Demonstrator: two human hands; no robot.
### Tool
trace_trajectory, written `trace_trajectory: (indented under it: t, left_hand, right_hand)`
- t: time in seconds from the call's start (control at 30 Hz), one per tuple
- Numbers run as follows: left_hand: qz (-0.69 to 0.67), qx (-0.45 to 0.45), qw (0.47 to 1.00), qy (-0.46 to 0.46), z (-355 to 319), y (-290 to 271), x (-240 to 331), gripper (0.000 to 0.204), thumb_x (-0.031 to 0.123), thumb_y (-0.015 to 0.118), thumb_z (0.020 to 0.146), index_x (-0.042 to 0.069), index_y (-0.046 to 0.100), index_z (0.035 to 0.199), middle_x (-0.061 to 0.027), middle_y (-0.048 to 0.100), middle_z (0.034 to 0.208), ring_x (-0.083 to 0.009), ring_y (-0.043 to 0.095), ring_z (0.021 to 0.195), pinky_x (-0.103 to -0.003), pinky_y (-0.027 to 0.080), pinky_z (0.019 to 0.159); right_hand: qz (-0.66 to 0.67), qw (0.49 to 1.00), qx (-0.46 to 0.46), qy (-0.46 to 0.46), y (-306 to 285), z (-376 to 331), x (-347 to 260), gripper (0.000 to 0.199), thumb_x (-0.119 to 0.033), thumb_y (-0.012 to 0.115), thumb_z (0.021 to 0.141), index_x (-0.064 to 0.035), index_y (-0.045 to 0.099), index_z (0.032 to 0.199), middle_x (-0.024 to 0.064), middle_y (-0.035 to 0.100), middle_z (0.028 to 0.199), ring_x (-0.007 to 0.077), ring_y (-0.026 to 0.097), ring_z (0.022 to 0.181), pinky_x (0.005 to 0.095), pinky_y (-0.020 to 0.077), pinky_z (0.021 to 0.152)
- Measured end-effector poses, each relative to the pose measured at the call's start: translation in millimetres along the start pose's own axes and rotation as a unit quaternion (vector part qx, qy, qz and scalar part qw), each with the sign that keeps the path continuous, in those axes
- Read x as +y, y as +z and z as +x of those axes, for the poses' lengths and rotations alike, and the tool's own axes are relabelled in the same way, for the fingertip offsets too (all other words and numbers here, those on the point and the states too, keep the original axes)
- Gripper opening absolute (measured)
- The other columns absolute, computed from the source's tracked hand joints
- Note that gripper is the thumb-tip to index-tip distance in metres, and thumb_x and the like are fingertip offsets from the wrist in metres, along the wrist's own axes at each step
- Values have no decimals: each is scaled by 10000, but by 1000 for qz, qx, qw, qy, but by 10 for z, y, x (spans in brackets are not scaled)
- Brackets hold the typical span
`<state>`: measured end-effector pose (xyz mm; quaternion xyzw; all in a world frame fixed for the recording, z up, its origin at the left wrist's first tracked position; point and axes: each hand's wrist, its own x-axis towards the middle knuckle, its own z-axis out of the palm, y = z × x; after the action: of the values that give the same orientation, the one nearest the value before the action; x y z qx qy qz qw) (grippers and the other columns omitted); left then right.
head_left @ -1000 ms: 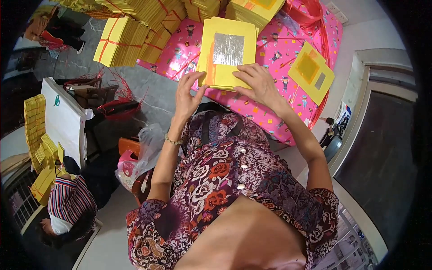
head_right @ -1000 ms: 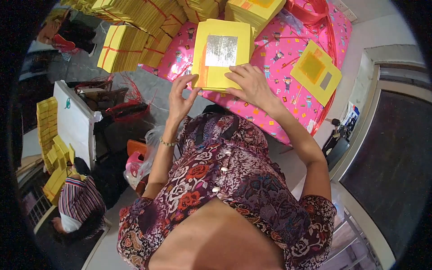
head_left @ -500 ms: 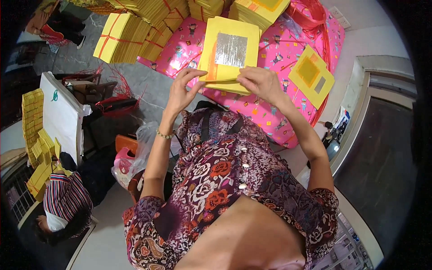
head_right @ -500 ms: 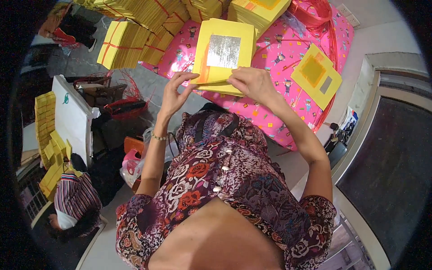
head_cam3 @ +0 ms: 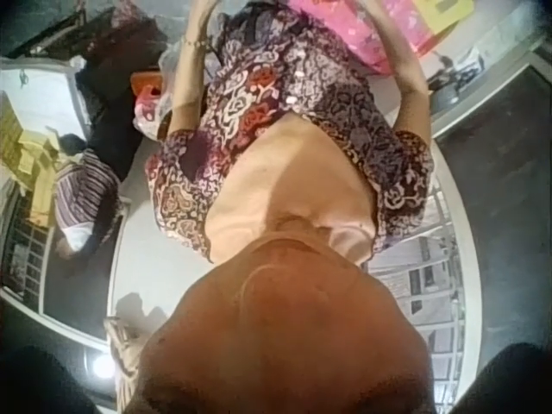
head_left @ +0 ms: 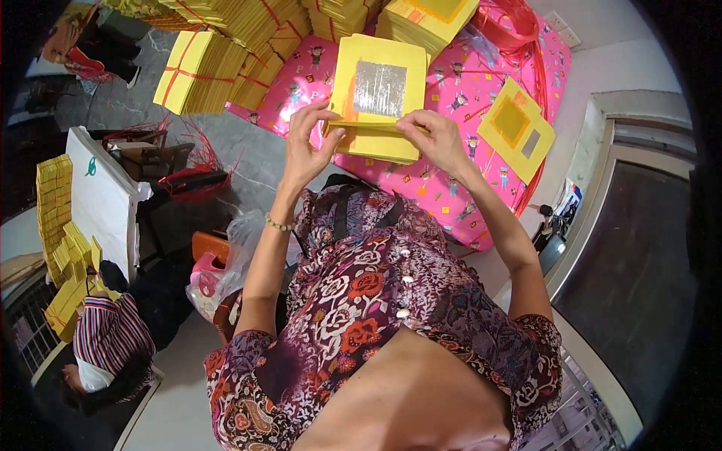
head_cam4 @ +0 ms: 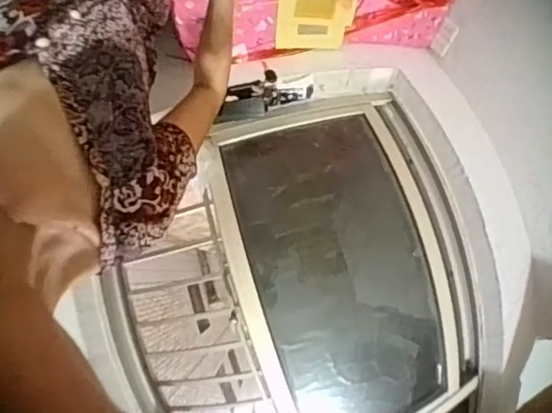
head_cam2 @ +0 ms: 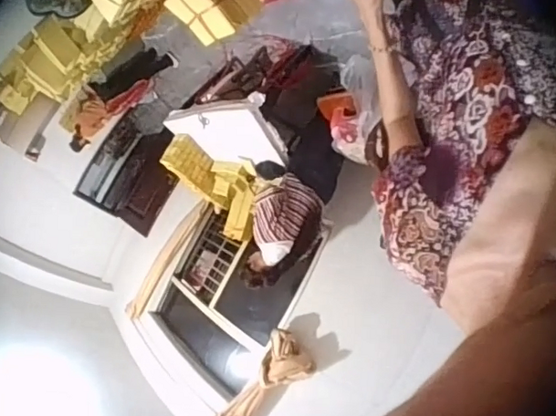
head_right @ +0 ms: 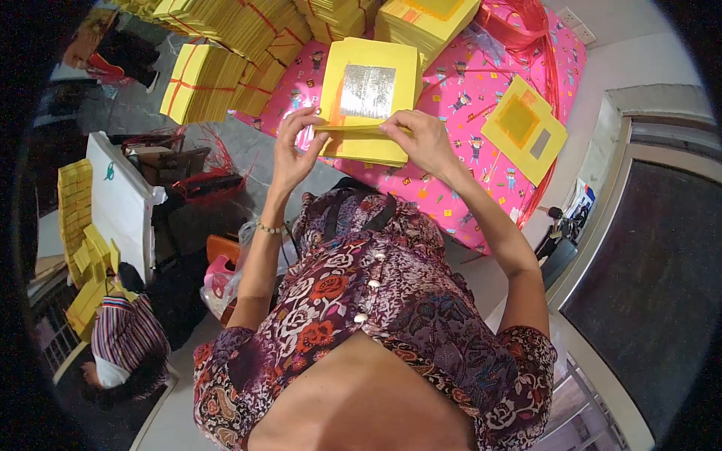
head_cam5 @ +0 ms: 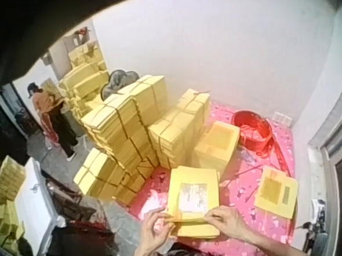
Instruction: Counting and bundling stacks of yellow joss paper with silver foil using red string.
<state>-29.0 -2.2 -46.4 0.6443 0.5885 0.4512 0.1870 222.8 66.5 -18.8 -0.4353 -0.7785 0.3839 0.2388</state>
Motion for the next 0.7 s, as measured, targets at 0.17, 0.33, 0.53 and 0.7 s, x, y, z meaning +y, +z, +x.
trace_trajectory:
  t: [0.17,0.33,0.53,0.7]
  left_hand:
    - [-16,-44,999,-3,166,-25,266,468,182,759,713,77,586,1135,-94,564,1180,-271,504,1121,-406,377,975]
    - [154,-34,974,165,517,-89,742,570,187,768,663,131,556,1190,-53,583,1141,-247,483,1130,-431,298,1016]
    - [245,-249,925,149,677,0,950,322,136,671,717,137,625,1036,-47,652,880,-238,595,839,-394,419,850]
    - [193,-210,948,140,803,-75,1135,224,91,619,763,93,634,987,-84,639,808,-280,596,740,-392,468,662]
  right_hand:
    - [41,999,23,-9,-107,1,-71,227,-253,630,858,-28,657,873,119,654,770,275,634,710,359,481,651]
    - [17,997,53,-50,-250,-53,-108,200,-234,633,852,-35,652,848,109,640,778,265,629,741,354,483,655]
    - [-8,991,87,-103,-427,-82,-372,161,-209,648,835,-48,654,824,94,636,767,265,625,746,352,490,676]
    - [18,940,331,-77,-527,-179,-454,485,-160,733,772,-23,500,1174,136,515,1165,228,517,1074,336,440,886]
